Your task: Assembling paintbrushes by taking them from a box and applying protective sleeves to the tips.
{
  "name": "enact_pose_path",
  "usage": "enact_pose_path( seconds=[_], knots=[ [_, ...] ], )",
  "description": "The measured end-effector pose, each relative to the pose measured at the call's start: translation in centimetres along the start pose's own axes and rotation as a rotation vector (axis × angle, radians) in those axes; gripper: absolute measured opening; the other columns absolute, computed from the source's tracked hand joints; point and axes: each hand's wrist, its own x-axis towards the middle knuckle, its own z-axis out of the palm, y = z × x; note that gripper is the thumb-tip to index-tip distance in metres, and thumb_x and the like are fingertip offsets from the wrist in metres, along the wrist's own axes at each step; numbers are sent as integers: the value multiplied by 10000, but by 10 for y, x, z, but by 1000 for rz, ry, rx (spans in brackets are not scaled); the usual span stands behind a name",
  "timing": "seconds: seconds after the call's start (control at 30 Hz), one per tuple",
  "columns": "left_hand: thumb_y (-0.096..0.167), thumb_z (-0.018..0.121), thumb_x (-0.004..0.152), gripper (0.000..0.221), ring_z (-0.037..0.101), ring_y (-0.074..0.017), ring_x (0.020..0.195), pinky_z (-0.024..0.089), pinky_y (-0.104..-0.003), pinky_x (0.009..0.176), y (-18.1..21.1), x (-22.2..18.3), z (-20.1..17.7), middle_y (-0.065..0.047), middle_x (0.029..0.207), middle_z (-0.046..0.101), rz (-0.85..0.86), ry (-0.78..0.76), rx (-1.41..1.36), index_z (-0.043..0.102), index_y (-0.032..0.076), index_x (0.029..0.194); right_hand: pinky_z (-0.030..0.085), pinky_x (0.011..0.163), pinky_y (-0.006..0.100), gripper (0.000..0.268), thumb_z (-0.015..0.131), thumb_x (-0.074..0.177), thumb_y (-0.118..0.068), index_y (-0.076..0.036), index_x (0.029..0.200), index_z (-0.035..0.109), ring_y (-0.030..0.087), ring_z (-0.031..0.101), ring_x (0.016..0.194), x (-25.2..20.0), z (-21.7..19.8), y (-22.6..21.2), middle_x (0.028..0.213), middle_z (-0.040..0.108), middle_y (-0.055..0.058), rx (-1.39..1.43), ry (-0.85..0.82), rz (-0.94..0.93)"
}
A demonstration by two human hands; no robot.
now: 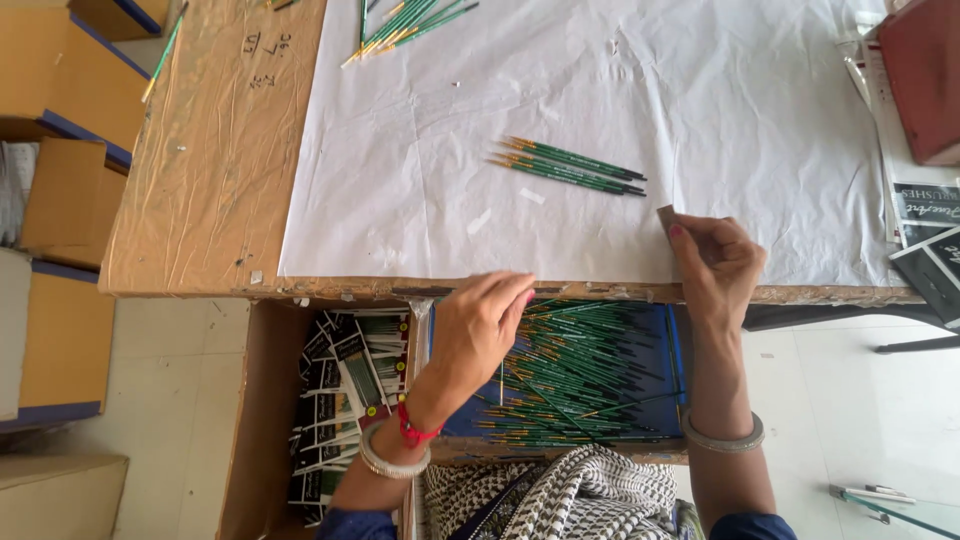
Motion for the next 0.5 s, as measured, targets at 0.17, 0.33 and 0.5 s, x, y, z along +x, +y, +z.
enact_pose_path(
  seconds=[0.17,0.33,0.5],
  knots=[
    [15,629,986,132,742,-269,851,607,-365,692,-89,89,47,-162,979,753,138,-58,319,749,-9,1035,475,693,219,150,764,941,-45,1,1081,785,68,599,775,-1,-4,6,922,665,28,-153,13,-42],
    [24,606,871,139,728,-335,762,588,-437,646,-129,138,58,-167,843,738,243,-102,465,742,14,846,476,689,229,147,764,939,-59,-4,1073,790,76,589,761,-1,-5,5,903,665,30,-203,42,-60],
    [11,604,901,163,742,-324,789,597,-428,655,-133,147,53,-181,832,715,217,-338,553,693,34,767,513,703,232,154,764,919,-61,-15,1064,789,80,645,765,-1,-1,0,882,692,32,-264,51,-69]
  ],
)
